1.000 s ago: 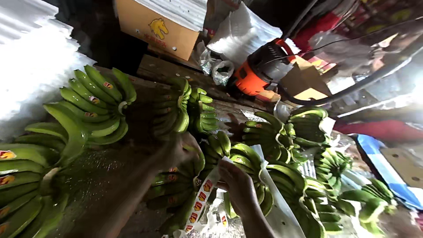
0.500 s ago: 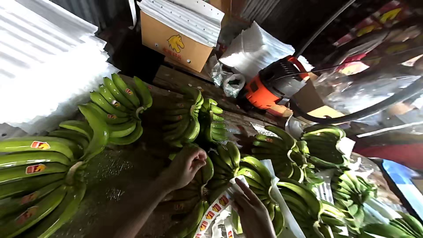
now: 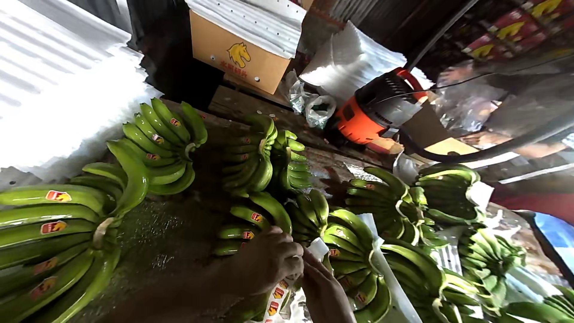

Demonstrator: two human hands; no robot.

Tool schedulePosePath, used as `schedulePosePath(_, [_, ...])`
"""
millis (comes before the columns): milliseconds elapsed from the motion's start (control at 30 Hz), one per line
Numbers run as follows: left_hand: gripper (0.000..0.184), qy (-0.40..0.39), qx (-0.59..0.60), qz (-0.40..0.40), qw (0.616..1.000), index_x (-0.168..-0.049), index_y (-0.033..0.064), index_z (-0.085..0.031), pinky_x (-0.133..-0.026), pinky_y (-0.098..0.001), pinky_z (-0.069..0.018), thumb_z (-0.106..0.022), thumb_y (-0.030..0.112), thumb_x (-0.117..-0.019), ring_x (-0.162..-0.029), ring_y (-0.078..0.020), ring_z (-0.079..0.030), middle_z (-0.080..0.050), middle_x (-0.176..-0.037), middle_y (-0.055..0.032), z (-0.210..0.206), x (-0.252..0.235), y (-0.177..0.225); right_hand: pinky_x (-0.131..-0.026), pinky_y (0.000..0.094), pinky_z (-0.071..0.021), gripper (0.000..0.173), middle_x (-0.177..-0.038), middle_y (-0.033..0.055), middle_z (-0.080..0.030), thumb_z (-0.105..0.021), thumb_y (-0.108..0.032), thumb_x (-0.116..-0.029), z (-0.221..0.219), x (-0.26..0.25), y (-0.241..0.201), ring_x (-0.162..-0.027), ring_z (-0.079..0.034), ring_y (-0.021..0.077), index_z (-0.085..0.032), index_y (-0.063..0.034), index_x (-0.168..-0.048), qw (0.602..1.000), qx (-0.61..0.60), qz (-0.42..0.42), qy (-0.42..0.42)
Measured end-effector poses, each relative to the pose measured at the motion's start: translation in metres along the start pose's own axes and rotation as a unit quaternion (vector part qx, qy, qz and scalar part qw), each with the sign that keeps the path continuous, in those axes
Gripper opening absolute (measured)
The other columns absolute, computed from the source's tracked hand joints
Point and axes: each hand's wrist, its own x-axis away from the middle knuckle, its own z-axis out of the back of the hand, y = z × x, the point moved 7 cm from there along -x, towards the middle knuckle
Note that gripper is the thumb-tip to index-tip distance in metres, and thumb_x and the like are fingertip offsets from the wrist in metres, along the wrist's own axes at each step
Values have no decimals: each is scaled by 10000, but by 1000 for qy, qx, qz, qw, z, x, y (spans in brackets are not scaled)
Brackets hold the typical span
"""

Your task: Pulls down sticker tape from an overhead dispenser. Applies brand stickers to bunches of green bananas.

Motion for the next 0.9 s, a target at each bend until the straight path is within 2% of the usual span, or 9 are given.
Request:
schedulePosePath(67, [166, -11, 8, -2, 1000, -1029, 186, -746, -997, -431, -511, -588, 137, -1009, -1027, -211, -690, -731, -1077, -25, 0, 2, 1, -705, 222, -580, 307, -1027, 60, -708, -430, 73, -999, -3, 4, 0, -782, -682, 75, -593, 41, -1257, 1000, 18, -2, 2])
schedulePosePath(133, [185, -11, -11, -29, 999, -963, 164, -750, -989, -423, -522, -581, 96, -990, -937, -204, -708, -741, -976, -22, 3, 2, 9, -695, 211, -576, 306, -1031, 63, -704, -433, 74, -997, -6, 8, 0, -777, -680, 69, -593, 47, -1256, 1000, 18, -13, 0])
schedulePosePath(300, [194, 41, -13, -36, 998, -931, 156, -721, -1005, -371, -510, -551, 129, -1019, -1009, -196, -691, -731, -1013, -31, 6, 6, 15, -669, 192, -559, 316, -1068, 70, -680, -425, 81, -995, 2, 10, 0, -766, -659, 56, -570, 56, -1275, 1000, 20, -15, 14])
schedulePosePath(400, [169, -2, 6, -4, 1000, -971, 169, -749, -995, -400, -512, -586, 146, -1012, -995, -196, -693, -737, -1021, -19, -2, 5, 12, -675, 223, -571, 335, -1049, 82, -680, -466, 89, -982, 5, 13, 0, -744, -661, 76, -563, 65, -1302, 999, 43, 0, 17])
schedulePosePath(567, [148, -36, -39, -2, 999, -887, 160, -732, -1014, -458, -509, -623, 80, -948, -872, -209, -703, -722, -919, -20, -1, -1, 23, -694, 243, -591, 338, -1019, 89, -693, -469, 83, -990, 3, 15, 0, -750, -684, 99, -560, 69, -1315, 999, 50, 3, 3])
schedulePosePath(667, [173, -11, -77, -3, 997, -905, 164, -715, -970, -401, -539, -576, 105, -989, -830, -184, -707, -731, -933, -18, -3, 3, 28, -698, 219, -581, 311, -1023, 64, -707, -422, 75, -1003, 4, 12, 6, -777, -684, 75, -575, 54, -1272, 999, -11, -35, -5])
schedulePosePath(767, [176, 8, -74, 9, 997, -912, 168, -696, -930, -358, -544, -554, 122, -1006, -853, -174, -702, -728, -968, -18, -9, 6, 27, -712, 200, -582, 334, -1051, 45, -699, -382, 73, -1016, 6, 12, 11, -792, -687, 56, -540, 26, -1306, 997, -53, -55, -6])
schedulePosePath(833, [152, 33, 4, 66, 997, -950, 127, -711, -947, -377, -544, -569, 126, -1005, -975, -209, -702, -729, -1038, -54, -8, 9, 15, -661, 180, -565, 391, -1048, 32, -674, -380, 87, -1017, 8, 12, 7, -716, -656, 33, -493, -1, -1382, 998, -37, -42, 15])
schedulePosePath(900, [160, 76, 138, 221, 963, -1002, -7, -703, -959, -367, -547, -579, 93, -1003, -1038, -217, -687, -715, -1061, -132, 7, 9, -21, -718, 198, -575, 357, -1071, 32, -697, -386, 75, -1029, 13, 14, -6, -782, -680, 36, -508, 19, -1360, 1000, -3, 7, 29])
